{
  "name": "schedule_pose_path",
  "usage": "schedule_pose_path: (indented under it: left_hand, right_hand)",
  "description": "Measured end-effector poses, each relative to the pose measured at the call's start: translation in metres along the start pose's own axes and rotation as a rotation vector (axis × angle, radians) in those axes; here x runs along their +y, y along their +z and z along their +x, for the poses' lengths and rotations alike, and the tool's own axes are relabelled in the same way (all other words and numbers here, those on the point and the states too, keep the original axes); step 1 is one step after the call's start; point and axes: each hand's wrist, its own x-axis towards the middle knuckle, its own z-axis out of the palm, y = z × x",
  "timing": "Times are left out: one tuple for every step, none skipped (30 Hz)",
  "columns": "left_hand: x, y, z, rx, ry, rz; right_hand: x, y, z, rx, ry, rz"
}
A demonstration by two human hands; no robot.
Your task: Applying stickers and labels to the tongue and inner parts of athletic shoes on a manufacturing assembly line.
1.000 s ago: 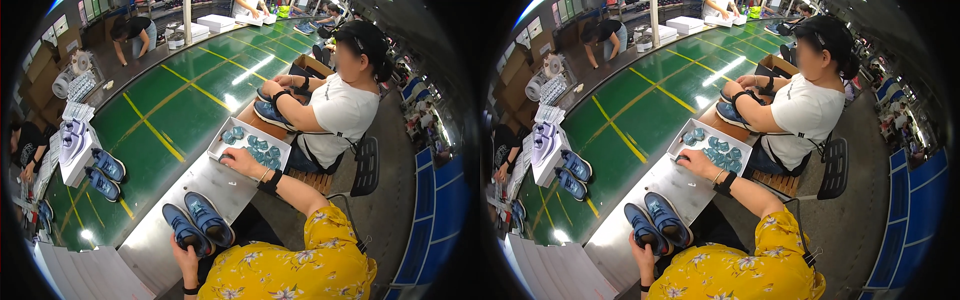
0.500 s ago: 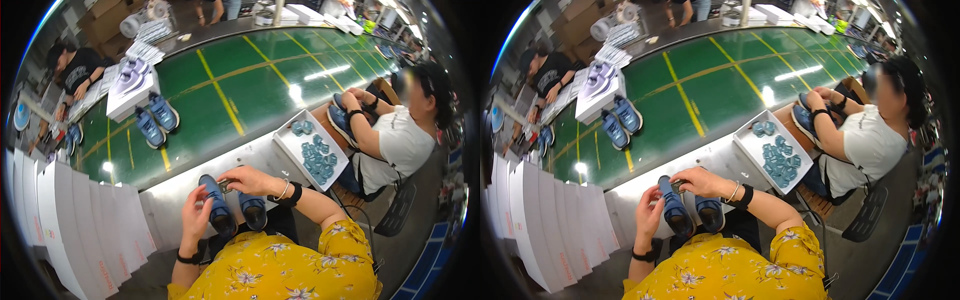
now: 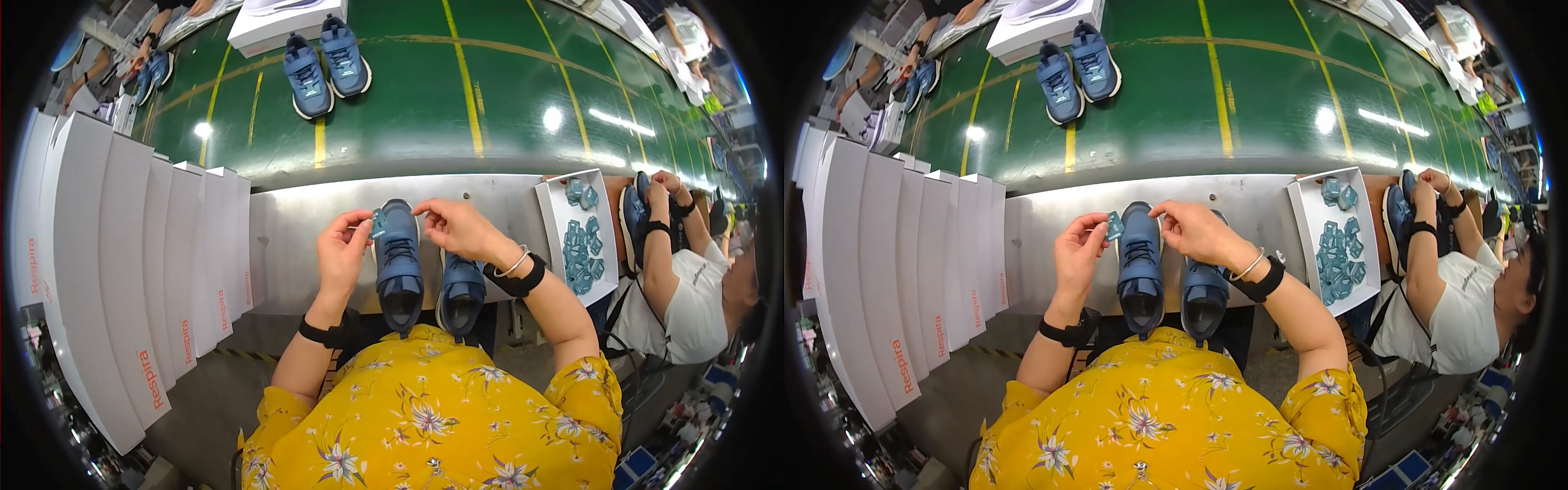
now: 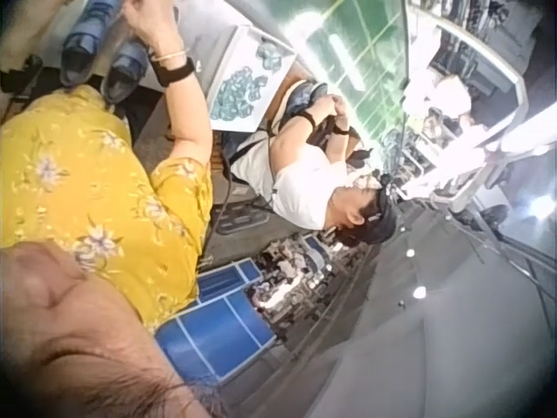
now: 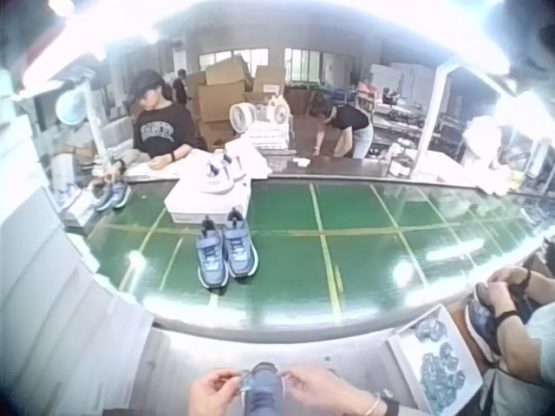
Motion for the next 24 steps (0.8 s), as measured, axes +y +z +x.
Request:
schedule_pose_path:
  left_hand:
    - [-0.007, -0.002, 0.0, -0.017, -0.021, -0.012]
    - [-0.013, -0.005, 0.0, -0.04, -0.048, -0.012]
    - [-0.019, -0.006, 0.0, -0.032, -0.052, -0.014]
    - [-0.023, -0.006, -0.001, -0.047, -0.051, 0.025]
    - [-0.025, -0.006, -0.002, -0.059, -0.048, 0.063]
    - [-0.026, -0.005, -0.003, -0.058, -0.053, 0.081]
    - [-0.026, -0.004, -0.003, -0.049, -0.054, 0.08]
    - [-0.025, -0.004, -0.003, -0.069, -0.084, 0.062]
    - [-0.025, -0.004, -0.003, -0.089, -0.113, 0.045]
    - [-0.025, -0.005, -0.002, -0.079, -0.116, 0.044]
    - [-0.025, -0.004, -0.002, -0.098, -0.107, 0.044]
    - [-0.025, -0.004, -0.001, -0.117, -0.098, 0.045]
    - [-0.025, -0.006, -0.001, -0.114, -0.102, 0.044]
    - [-0.024, -0.007, 0.001, -0.125, -0.099, 0.062]
    - [-0.025, -0.008, 0.002, -0.137, -0.095, 0.08]
    - [-0.025, -0.009, 0.002, -0.135, -0.099, 0.078]
    - [-0.027, -0.01, 0.003, -0.145, -0.108, 0.09]
    - [-0.028, -0.011, 0.003, -0.156, -0.116, 0.101]
    - [-0.028, -0.01, 0.002, -0.154, -0.12, 0.098]
    - [-0.028, -0.01, 0.002, -0.16, -0.105, 0.108]
    - [-0.028, -0.01, 0.001, -0.166, -0.089, 0.117]
    - [-0.029, -0.009, 0.002, -0.162, -0.093, 0.115]
    - [-0.031, -0.008, 0.002, -0.183, -0.107, 0.103]
    - [-0.032, -0.007, 0.003, -0.204, -0.121, 0.092]
  right_hand:
    - [0.0, 0.004, 0.004, -0.015, -0.002, 0.001]
    - [-0.005, 0.009, 0.006, -0.038, -0.053, -0.064]
    - [-0.008, 0.014, 0.009, -0.059, -0.105, -0.128]
    - [-0.005, 0.021, 0.012, -0.056, -0.15, -0.159]
    - [-0.003, 0.026, 0.015, -0.066, -0.153, -0.158]
    - [-0.002, 0.03, 0.017, -0.028, -0.198, -0.2]
    - [-0.001, 0.033, 0.019, 0.012, -0.242, -0.24]
    - [-0.001, 0.035, 0.02, 0.001, -0.247, -0.238]
    - [-0.001, 0.036, 0.02, 0.02, -0.265, -0.284]
    - [0.0, 0.037, 0.021, 0.039, -0.282, -0.329]
    - [0.001, 0.039, 0.02, 0.033, -0.282, -0.327]
    - [0.001, 0.041, 0.02, 0.062, -0.326, -0.39]
    - [0.002, 0.042, 0.02, 0.092, -0.37, -0.453]
    - [0.001, 0.043, 0.02, 0.087, -0.369, -0.452]
    - [-0.001, 0.042, 0.02, 0.085, -0.377, -0.449]
    - [-0.001, 0.042, 0.02, 0.083, -0.386, -0.446]
    - [0.001, 0.042, 0.021, 0.078, -0.383, -0.445]
    - [0.003, 0.042, 0.021, 0.075, -0.352, -0.378]
    - [0.005, 0.042, 0.021, 0.071, -0.321, -0.312]
    - [0.003, 0.042, 0.02, 0.066, -0.32, -0.31]
    - [-0.001, 0.041, 0.018, 0.038, -0.262, -0.282]
    - [-0.003, 0.041, 0.018, 0.011, -0.203, -0.254]
    - [0.0, 0.042, 0.018, 0.007, -0.201, -0.254]
    - [0.003, 0.042, 0.019, 0.01, -0.221, -0.232]
